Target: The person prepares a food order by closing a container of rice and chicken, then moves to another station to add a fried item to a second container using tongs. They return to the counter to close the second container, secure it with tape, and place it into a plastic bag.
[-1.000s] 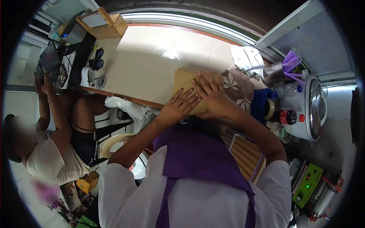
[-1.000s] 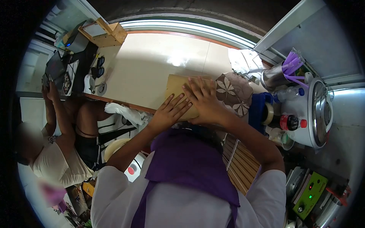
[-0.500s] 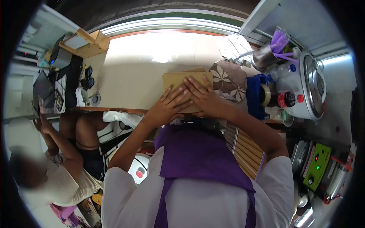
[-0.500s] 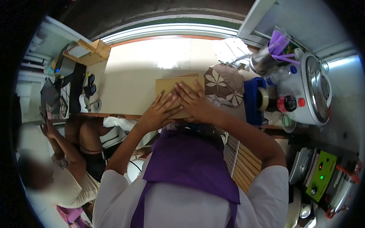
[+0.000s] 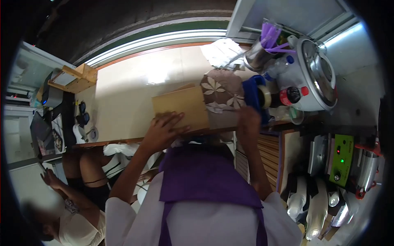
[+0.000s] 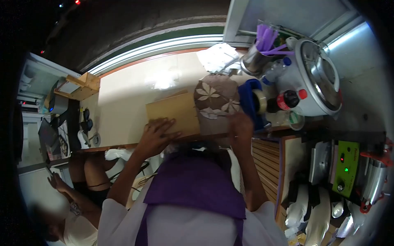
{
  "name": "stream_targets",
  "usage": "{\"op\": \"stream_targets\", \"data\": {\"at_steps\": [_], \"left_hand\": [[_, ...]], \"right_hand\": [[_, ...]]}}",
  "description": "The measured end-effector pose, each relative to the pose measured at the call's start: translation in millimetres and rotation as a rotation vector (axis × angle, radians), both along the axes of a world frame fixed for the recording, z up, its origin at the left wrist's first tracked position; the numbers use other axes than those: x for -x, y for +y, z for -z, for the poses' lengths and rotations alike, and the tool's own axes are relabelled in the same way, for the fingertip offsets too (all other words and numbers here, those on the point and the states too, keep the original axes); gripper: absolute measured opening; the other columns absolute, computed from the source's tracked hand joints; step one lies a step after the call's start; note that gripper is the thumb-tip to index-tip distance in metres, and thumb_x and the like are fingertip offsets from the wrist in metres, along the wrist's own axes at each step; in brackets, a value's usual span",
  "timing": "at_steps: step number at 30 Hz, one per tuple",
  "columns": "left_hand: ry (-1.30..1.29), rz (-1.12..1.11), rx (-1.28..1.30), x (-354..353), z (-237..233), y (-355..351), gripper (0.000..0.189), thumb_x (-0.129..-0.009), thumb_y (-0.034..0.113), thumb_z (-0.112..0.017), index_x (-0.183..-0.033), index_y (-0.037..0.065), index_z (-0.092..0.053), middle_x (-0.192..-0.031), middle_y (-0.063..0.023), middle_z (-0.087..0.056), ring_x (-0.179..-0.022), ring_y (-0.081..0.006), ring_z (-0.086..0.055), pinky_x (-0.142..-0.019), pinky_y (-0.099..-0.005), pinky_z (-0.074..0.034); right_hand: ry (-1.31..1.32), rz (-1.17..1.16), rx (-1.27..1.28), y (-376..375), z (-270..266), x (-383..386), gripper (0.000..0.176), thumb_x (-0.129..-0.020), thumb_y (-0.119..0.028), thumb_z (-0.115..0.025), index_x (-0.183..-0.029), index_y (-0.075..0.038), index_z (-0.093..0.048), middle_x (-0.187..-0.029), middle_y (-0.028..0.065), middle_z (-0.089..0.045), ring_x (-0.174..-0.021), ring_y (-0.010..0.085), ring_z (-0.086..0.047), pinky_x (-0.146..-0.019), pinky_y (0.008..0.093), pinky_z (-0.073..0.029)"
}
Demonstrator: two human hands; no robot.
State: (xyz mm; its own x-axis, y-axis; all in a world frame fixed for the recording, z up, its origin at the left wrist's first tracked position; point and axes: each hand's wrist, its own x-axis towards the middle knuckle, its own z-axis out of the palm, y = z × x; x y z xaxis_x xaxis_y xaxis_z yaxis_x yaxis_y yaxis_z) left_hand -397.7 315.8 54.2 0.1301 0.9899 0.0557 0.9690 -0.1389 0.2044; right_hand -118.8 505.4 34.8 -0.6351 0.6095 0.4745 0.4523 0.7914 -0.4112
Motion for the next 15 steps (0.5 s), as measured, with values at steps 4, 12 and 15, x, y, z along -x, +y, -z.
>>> {"op": "stream_targets", "data": {"at_steps": [4,12,15], "left_hand": [[0.002,0.047,-0.009,1.5,0.5,2.9,0.050,-0.083,0.023,-0.061,-0.131,0.038,-0.051,-0.146,-0.0025,-0.037,-0.134,-0.0265,-0.034,-0.108,-0.0489,-0.027],[-0.010,0.065,0.004,-1.6,-1.1,7.4,0.043,-0.086,0.025,-0.059,-0.128,0.034,-0.054,-0.147,-0.0074,-0.034,-0.139,-0.0318,-0.025,-0.114,-0.0544,-0.015],[-0.010,0.036,0.004,-5.7,2.6,5.7,0.043,-0.087,0.025,-0.058,-0.128,0.033,-0.054,-0.148,-0.0079,-0.033,-0.140,-0.0329,-0.024,-0.113,-0.0543,-0.016]], "right_hand": [[0.119,0.608,0.191,51.5,8.9,-82.9,0.026,-0.091,-0.020,-0.059,-0.108,-0.001,-0.062,-0.101,0.0118,-0.063,-0.095,0.0269,-0.058,-0.084,0.0369,-0.044],[0.229,0.417,1.108,91.1,-15.7,-89.7,0.031,-0.089,-0.028,-0.065,-0.087,0.002,-0.067,-0.079,0.0047,-0.064,-0.076,0.0109,-0.056,-0.072,0.0263,-0.044],[0.259,0.343,1.008,91.7,-11.5,-94.1,0.029,-0.087,-0.027,-0.067,-0.083,0.001,-0.066,-0.077,0.0039,-0.064,-0.074,0.0106,-0.056,-0.071,0.0257,-0.043]]}}
